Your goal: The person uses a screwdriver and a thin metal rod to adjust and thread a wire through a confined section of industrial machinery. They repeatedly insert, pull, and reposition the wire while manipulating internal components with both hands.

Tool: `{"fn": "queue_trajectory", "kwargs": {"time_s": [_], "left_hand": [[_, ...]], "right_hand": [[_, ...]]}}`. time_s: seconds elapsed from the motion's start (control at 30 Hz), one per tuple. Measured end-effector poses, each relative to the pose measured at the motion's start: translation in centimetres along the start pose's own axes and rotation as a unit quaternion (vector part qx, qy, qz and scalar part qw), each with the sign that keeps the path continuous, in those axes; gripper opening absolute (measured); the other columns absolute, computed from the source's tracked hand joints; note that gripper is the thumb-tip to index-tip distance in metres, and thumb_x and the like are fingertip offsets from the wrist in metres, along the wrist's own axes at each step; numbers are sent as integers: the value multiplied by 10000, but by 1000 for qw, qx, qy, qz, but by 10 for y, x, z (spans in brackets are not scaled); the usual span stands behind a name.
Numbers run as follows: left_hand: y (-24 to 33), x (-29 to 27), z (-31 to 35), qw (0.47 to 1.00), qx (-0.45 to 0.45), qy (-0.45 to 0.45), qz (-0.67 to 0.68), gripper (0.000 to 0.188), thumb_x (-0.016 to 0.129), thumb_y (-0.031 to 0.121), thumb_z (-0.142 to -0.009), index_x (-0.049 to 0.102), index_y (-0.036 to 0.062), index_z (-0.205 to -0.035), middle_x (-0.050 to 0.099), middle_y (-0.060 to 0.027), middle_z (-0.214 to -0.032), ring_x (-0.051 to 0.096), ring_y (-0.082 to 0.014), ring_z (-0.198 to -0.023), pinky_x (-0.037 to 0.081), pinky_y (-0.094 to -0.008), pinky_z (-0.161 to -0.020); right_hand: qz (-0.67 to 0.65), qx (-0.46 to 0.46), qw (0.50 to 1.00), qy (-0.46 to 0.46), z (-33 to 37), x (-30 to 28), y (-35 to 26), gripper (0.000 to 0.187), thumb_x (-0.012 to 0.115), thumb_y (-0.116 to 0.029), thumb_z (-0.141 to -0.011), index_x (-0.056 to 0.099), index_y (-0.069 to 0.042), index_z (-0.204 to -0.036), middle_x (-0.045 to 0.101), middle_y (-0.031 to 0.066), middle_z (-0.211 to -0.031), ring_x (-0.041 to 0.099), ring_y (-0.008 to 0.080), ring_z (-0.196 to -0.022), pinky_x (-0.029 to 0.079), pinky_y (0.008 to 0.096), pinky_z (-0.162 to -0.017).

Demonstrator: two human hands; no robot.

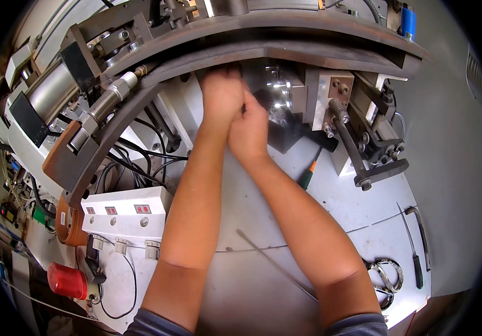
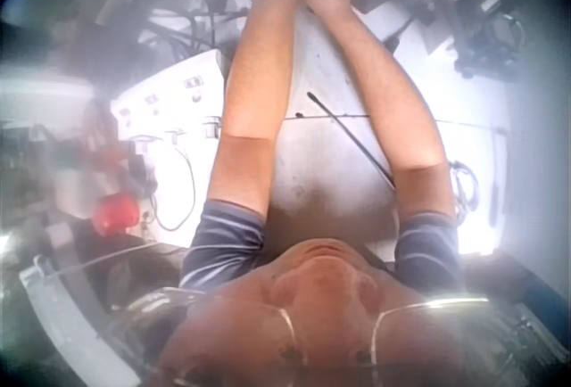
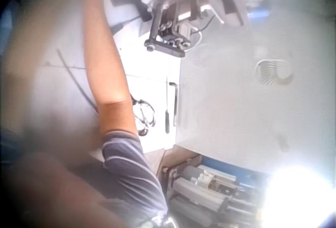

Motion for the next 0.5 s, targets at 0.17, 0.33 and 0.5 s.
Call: {"fn": "queue_trajectory", "kwargs": {"time_s": [0.17,0.33,0.5], "left_hand": [[8,-2,13,999,-2,-27,21,313,496,230,-920,663,-13,-818,685,-195,-781,670,-371,-785,503,-461,-771],[7,-4,15,1000,-8,-3,1,325,481,241,-920,669,-5,-822,690,-193,-802,659,-397,-824,496,-466,-787],[10,2,10,999,-6,-30,-29,351,483,287,-941,691,4,-937,674,-241,-985,630,-440,-941,498,-508,-851]], "right_hand": [[6,14,1000,-8,3,-5,6,436,665,-163,-891,574,-5,-1287,661,137,-1214,594,139,-1063,449,282,-918],[0,-29,1000,2,2,-5,-1,276,669,-78,-877,622,9,-1134,681,16,-963,552,66,-849,476,238,-767],[-15,-14,1000,-7,-5,-7,9,361,619,-103,-916,574,23,-1251,665,98,-1118,568,114,-999,447,261,-886]]}}
Point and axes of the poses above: each hand's wrist, its own z-axis away from the middle knuckle, its own x-axis out of the palm, y = z × x, the point moved 7 cm from there along -z, towards the middle knuckle
